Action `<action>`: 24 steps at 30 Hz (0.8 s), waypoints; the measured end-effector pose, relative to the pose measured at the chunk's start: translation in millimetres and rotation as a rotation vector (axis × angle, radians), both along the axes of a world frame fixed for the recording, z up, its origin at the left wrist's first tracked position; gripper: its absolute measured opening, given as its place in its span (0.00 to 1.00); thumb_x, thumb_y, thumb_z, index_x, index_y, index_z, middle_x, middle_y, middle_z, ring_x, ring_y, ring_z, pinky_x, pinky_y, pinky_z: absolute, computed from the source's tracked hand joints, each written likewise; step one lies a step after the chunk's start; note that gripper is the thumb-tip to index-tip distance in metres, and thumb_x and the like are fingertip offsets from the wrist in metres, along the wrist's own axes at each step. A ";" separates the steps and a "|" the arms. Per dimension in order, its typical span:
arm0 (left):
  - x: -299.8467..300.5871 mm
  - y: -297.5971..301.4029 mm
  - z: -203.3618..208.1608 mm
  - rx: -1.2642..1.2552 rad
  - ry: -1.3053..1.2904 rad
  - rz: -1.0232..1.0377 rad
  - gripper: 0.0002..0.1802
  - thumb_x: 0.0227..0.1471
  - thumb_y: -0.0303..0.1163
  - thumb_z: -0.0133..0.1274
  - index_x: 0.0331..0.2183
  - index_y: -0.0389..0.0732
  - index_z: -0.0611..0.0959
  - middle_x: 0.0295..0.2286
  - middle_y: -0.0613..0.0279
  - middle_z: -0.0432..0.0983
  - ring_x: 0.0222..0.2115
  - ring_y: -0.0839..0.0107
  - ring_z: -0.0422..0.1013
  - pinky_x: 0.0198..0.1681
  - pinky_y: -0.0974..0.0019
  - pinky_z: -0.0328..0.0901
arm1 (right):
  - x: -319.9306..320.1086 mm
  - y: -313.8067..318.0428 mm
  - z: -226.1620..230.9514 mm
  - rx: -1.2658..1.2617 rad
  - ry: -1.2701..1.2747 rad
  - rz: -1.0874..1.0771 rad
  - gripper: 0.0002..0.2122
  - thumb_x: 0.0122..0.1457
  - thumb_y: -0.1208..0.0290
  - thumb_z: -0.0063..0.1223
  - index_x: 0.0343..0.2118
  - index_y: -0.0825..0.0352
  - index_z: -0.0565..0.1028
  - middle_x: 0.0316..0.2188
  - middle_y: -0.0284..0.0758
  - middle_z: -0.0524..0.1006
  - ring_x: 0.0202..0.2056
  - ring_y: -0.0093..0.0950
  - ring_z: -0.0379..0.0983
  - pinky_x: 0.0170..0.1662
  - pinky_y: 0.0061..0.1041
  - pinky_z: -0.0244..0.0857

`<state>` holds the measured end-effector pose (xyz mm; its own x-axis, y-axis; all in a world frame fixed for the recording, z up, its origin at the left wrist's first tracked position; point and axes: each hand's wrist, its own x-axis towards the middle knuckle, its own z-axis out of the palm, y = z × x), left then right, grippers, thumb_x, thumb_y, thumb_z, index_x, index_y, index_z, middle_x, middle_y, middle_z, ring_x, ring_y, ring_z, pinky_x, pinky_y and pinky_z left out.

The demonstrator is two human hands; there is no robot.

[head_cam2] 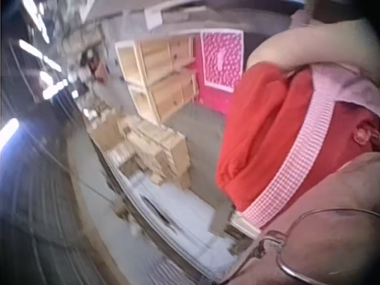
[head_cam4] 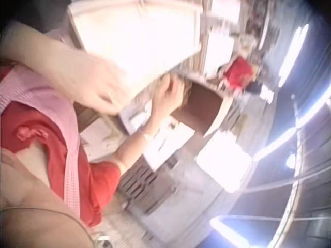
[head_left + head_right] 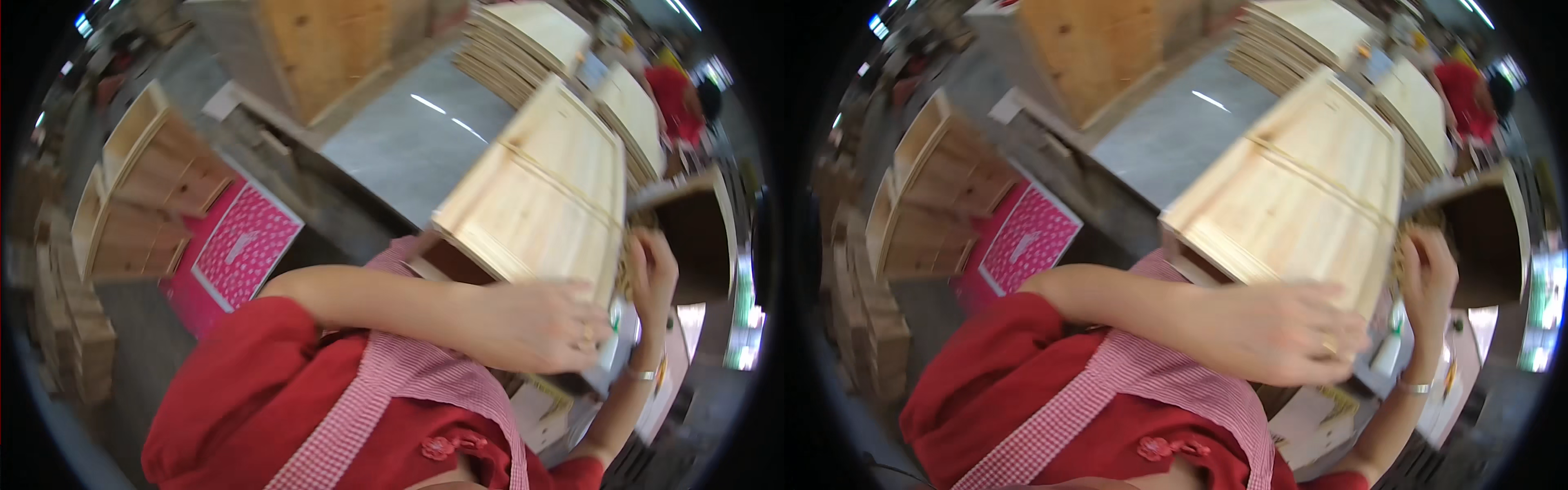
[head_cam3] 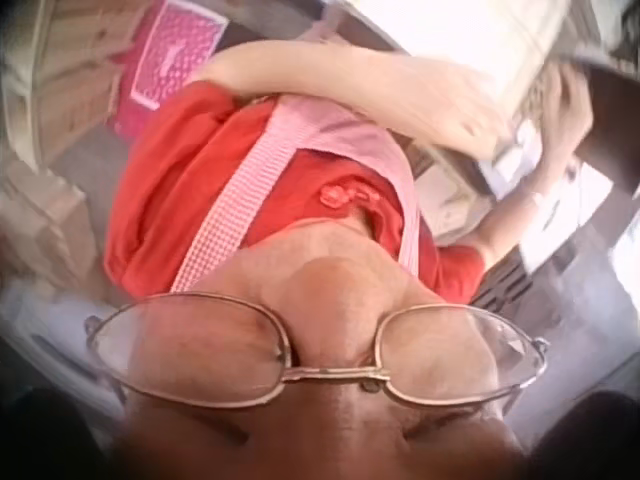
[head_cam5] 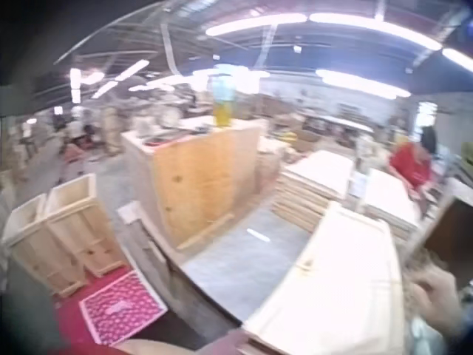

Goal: Assemble wooden panels into boxes using glue and rubber bands.

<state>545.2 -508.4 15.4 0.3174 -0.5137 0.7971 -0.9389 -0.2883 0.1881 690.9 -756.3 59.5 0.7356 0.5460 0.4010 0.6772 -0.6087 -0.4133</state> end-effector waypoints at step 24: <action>-32.1 139.9 -67.0 -0.875 0.956 0.066 0.53 0.49 0.28 0.70 0.69 0.41 0.58 0.54 0.56 0.70 0.55 0.69 0.67 0.53 0.64 0.67 | 33.3 170.7 16.1 -0.309 -0.132 0.447 0.14 0.64 0.69 0.54 0.51 0.67 0.78 0.47 0.41 0.79 0.43 0.39 0.78 0.45 0.34 0.70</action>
